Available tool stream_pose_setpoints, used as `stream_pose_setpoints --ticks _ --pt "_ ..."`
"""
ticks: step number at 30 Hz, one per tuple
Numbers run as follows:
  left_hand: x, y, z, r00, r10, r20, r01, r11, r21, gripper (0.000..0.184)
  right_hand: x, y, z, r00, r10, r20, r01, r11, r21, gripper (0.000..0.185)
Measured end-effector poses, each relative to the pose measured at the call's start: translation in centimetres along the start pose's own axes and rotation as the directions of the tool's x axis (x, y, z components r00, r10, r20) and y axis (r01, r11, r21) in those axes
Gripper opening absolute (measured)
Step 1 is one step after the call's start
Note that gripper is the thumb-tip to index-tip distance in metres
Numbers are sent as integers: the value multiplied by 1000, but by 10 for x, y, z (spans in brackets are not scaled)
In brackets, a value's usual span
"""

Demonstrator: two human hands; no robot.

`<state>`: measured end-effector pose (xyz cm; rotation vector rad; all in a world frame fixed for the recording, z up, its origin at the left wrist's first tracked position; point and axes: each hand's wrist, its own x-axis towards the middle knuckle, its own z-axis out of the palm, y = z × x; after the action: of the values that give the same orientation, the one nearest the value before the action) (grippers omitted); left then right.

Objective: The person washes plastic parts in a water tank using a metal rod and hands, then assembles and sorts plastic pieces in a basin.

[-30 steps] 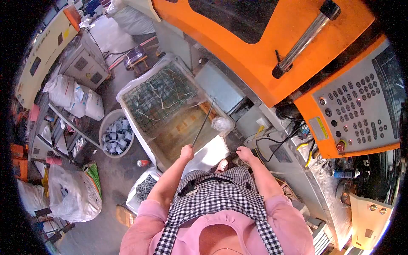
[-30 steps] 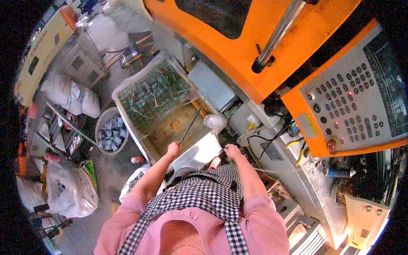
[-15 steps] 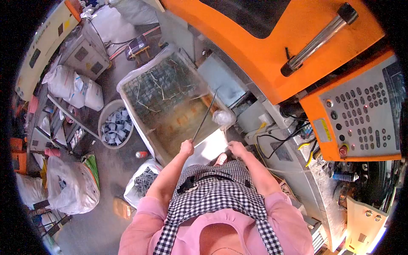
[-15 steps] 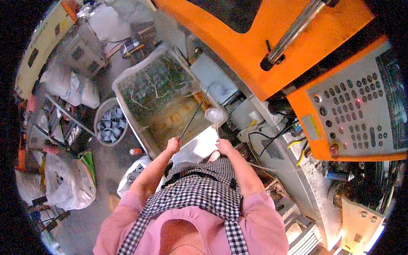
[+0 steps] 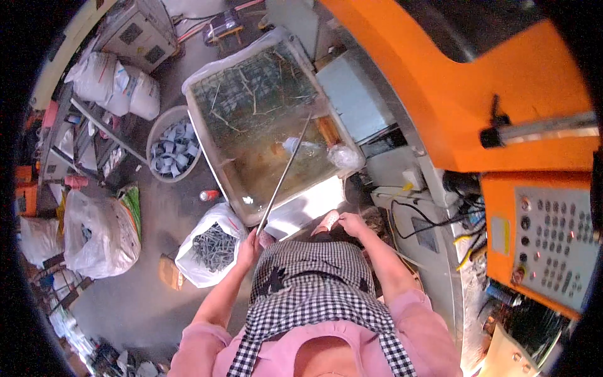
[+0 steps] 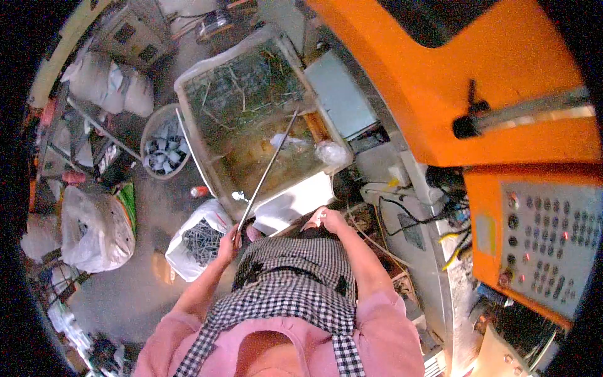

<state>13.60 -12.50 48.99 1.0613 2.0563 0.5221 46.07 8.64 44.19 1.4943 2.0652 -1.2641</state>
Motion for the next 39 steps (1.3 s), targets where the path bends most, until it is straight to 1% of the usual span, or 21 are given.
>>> stream_pose_setpoints --ticks 2,6,7,8,12,14,16,18,21,23,24,26,27,28,30,33,34,36,37,38,39 --pt "-20 10 -7 990 -141 18 137 982 132 31 24 2 14 998 -21 52 21 1000 -3 30" --pt "-4 -50 47 969 -218 -116 233 963 135 24 94 -22 28 999 -30 18 29 998 59 37" --pt "11 -43 57 928 -341 -149 360 925 121 23 114 -18 39 945 -314 -93 307 948 -81 41" --pt "27 -46 69 871 -457 -178 479 872 103 22 151 -23 55 992 -77 -104 92 985 145 43" --pt "82 -129 141 787 -570 -237 586 811 -5 26 287 -42 99 953 -189 -238 199 980 21 55" --pt "101 -157 162 726 -667 -166 675 738 -12 27 349 -63 109 951 -192 -244 228 965 128 56" --pt "111 -203 192 680 -682 -268 705 709 -15 27 411 -83 113 989 -85 -118 118 943 310 62" --pt "114 -254 226 625 -711 -322 762 645 56 29 476 -82 144 882 -251 -400 362 903 231 65" --pt "114 -296 250 568 -726 -387 817 554 160 35 566 -72 178 921 -120 -371 191 968 163 61" --pt "125 -302 245 512 -809 -289 859 475 191 47 596 -58 202 966 10 -258 199 607 770 54" --pt "131 -290 237 502 -819 -278 864 465 192 47 585 -59 205 970 14 -244 184 615 767 54" --pt "146 -257 224 525 -811 -257 851 493 182 48 551 -77 185 950 180 -255 126 526 841 52" --pt "146 -251 227 581 -753 -309 813 553 182 47 556 -62 197 942 143 -303 226 395 890 48" --pt "153 -237 223 582 -752 -309 812 556 175 47 545 -65 190 941 138 -308 232 399 887 48" --pt "163 -210 213 681 -645 -347 682 731 -19 42 504 -67 178 914 335 -227 88 381 920 53" --pt "189 -194 216 819 -420 -391 428 901 -72 39 442 -79 158 913 363 -188 78 297 952 63" --pt "206 -181 213 854 -311 -416 283 950 -129 38 428 -80 152 912 363 -192 82 298 951 63" --pt "238 -143 196 901 -308 -307 206 924 -323 37 401 -77 144 964 266 -14 -9 84 996 78" --pt "252 -122 186 919 -184 -348 94 961 -260 37 394 -68 148 973 227 -39 17 97 995 62" --pt "263 -101 178 923 -58 -381 -18 981 -193 37 385 -60 150 973 227 -36 14 98 995 62" --pt "271 -81 169 926 42 -375 -102 985 -142 38 375 -53 150 989 149 16 -11 -30 999 54"
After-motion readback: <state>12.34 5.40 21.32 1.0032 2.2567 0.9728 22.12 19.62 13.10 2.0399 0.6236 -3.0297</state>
